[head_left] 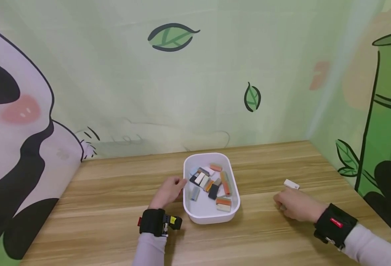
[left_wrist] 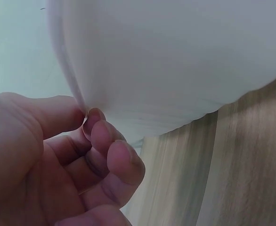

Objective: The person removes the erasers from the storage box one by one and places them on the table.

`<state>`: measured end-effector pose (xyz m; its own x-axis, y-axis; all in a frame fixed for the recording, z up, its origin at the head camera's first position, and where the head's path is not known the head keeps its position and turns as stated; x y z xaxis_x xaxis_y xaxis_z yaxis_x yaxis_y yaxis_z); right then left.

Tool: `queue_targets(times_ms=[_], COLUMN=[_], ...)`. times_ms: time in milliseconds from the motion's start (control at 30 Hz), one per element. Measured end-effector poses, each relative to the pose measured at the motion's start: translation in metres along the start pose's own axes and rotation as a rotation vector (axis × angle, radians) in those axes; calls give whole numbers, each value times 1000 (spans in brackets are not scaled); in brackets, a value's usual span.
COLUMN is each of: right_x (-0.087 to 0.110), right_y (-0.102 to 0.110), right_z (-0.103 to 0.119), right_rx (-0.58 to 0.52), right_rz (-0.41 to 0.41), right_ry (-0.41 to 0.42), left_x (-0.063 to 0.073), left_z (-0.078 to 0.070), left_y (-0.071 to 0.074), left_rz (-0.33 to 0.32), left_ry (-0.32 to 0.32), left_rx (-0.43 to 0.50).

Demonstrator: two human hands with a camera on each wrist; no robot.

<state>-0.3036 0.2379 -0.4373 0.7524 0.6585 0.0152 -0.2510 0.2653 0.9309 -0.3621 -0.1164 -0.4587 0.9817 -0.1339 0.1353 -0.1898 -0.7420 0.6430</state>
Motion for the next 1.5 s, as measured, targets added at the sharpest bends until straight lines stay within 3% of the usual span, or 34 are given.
queue_targets(times_ms=[133, 267, 433, 600, 767, 967, 1200, 1500], right_x=[-1, -9, -33, -65, -98, -124, -134, -134], right_y=[4, 22, 49, 54, 40, 10, -20, -34], right_z=[2, 16, 45, 75, 101, 114, 111, 102], right_rx=[33, 111, 166, 158, 114, 70, 85, 14], right_rz=[-8, -66, -116, -110, -82, 23, 95, 83], right_ry=[-28, -57, -38, 35, 99, 75, 20, 30], left_x=[0, -1, -1, 0, 1, 1, -1, 0], left_z=[0, 1, 3, 5, 6, 3, 1, 1], left_y=[0, 0, 1, 1, 2, 1, 1, 2], left_rz=[5, 3, -3, 2, 7, 11, 10, 9], left_ry=[2, 1, -8, -2, 12, -4, -17, -1], left_rx=[8, 14, 35, 40, 32, 48, 37, 17])
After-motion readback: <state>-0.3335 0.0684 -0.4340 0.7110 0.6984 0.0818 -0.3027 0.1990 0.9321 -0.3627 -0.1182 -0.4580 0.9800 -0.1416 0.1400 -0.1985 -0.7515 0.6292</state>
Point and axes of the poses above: each hand's wrist, its own x-axis away from the middle knuckle, its own y-axis out of the back of the hand, z = x × y, the point moved 6 cm from there along -x, towards the middle knuckle, and after that the axes turned 10 degrees about -x, right-handed, at the moved point
